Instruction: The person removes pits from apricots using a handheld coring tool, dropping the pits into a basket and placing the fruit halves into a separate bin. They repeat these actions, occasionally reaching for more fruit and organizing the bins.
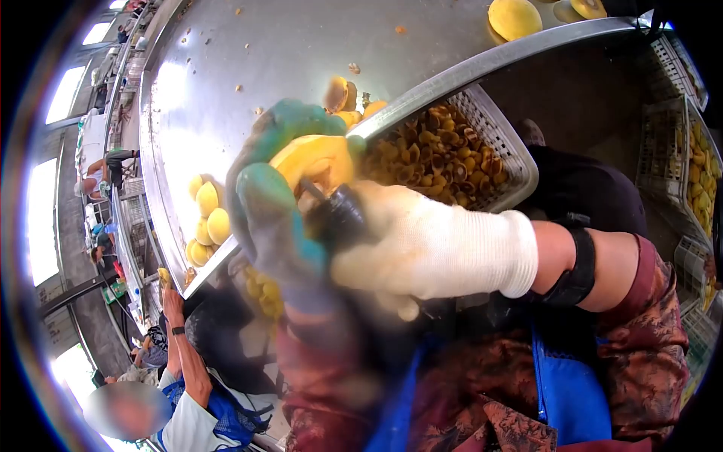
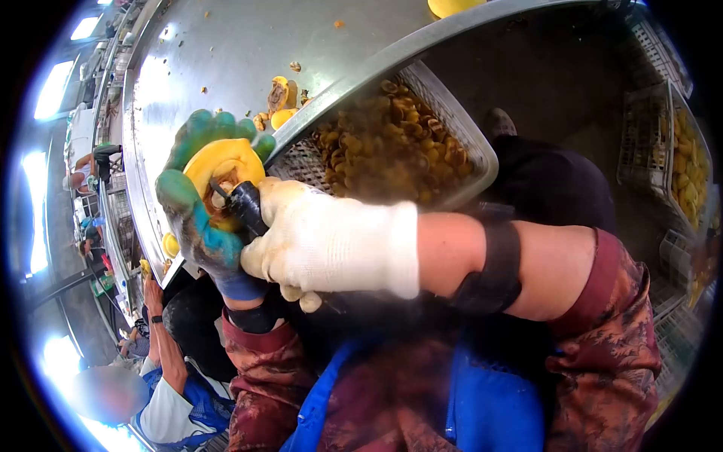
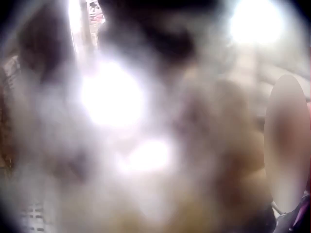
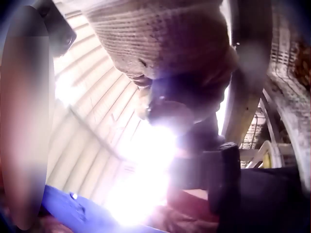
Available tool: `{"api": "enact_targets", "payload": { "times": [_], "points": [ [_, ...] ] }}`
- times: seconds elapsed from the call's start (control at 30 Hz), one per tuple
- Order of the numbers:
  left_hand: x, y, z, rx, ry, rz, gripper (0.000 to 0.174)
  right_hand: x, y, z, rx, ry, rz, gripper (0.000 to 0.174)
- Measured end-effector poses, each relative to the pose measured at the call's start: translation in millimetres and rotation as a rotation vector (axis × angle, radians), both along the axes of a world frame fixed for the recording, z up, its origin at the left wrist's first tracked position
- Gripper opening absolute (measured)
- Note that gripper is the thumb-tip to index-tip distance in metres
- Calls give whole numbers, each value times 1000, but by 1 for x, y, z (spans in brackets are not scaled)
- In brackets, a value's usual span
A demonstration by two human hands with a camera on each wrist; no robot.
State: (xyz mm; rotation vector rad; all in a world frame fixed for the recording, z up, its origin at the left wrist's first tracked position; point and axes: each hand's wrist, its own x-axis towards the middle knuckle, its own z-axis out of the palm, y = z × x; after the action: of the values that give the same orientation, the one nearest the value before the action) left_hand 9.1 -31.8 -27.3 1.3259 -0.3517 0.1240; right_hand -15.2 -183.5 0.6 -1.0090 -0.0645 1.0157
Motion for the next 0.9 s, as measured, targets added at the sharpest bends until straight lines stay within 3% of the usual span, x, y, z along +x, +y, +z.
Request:
{"api": "enact_targets", "payload": {
  "times": [0.03,0.13,0.3,0.43,0.53,0.63,0.73,0.83,0.9],
  "points": [
    [1,1,-2,-28,-15,-17,45,0,0,-2,74,36,16,25],
    [4,3,-9,-76,-66,-38,44,-1,0,3,-86,14,59,28],
    [3,0,-4,-60,-75,-82,41,-12,5,-3,-139,-121,-80,27],
    [-5,3,6,193,17,-60,70,-13,4,-4,-107,-83,-55,27],
    [-4,3,7,220,22,-66,68,-14,0,-5,-81,-47,-27,27],
    [-8,-4,2,147,-46,-3,58,-10,-7,-10,108,4,79,34],
    [-7,-5,-3,48,-111,-18,39,-17,-1,-11,-113,-95,-38,29],
    [-8,-5,-3,81,-76,-67,37,-18,1,-13,-176,-120,-38,30],
    [-8,-1,-6,167,-21,-62,45,-19,2,-15,-222,-133,-35,31]
  ]
}}
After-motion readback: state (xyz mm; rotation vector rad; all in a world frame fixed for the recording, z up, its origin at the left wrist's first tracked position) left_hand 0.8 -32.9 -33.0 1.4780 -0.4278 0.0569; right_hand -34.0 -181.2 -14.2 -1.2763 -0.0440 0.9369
